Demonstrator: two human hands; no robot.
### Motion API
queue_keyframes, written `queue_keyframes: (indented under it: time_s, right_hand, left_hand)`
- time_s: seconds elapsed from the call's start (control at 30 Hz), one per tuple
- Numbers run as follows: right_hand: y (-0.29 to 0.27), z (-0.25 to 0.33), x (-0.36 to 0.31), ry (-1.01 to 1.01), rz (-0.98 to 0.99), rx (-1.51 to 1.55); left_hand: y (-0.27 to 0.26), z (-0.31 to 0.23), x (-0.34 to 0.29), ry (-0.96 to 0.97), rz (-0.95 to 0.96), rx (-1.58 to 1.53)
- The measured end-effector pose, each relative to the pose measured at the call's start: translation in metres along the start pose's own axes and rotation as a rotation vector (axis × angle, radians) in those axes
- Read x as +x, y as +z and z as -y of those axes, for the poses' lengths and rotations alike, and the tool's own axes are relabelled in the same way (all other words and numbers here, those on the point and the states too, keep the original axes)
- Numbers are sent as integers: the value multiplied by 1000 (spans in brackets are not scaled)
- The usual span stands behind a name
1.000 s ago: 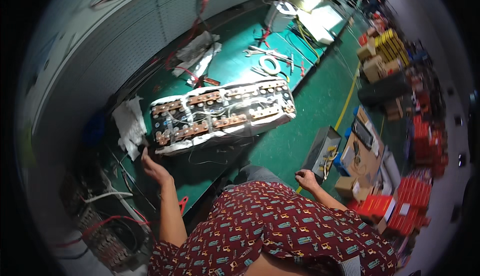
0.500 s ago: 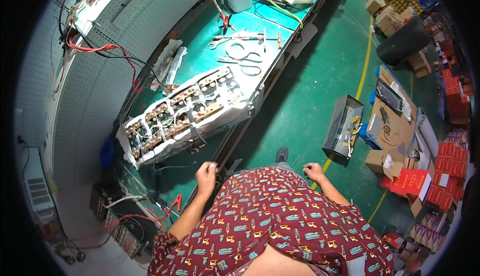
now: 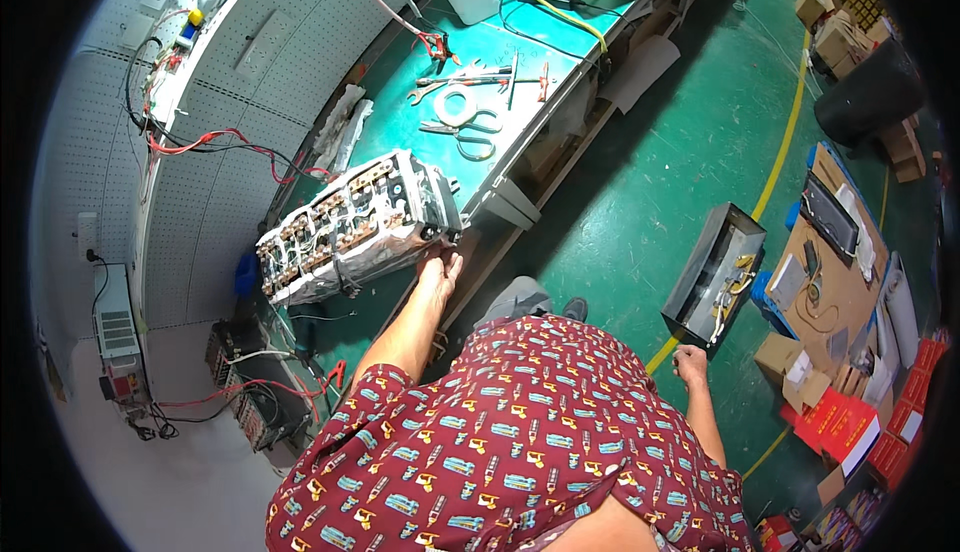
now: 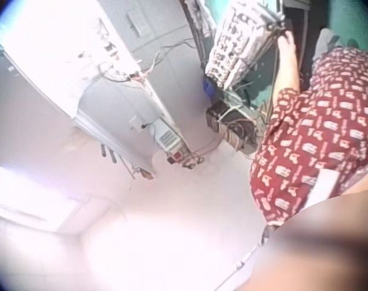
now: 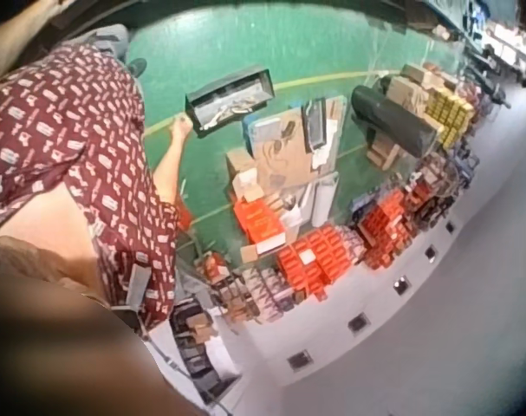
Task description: The person wraps a rectangular electronic module with white tape, repeatedly pulling tape from a roll, applying it over the module's surface, and trimming excess with scissors. The module is rotated and repositioned to cover different areas.
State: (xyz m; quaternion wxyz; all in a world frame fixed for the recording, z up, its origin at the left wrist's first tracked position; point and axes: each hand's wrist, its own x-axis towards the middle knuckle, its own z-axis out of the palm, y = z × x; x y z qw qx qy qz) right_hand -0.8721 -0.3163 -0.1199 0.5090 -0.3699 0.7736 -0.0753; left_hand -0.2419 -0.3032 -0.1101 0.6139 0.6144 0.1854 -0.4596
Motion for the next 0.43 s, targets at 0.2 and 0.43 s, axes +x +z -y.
queue_keyframes:
  time_s: [0.2,0.43]
  right_hand:
    - [-27,60,85,-48,114,25]
    - [-75,101,171,-44,164,-71]
  left_hand:
    - [-2,6,4,131,-130,4]
    - [38,31,-7,166,-556,-119]
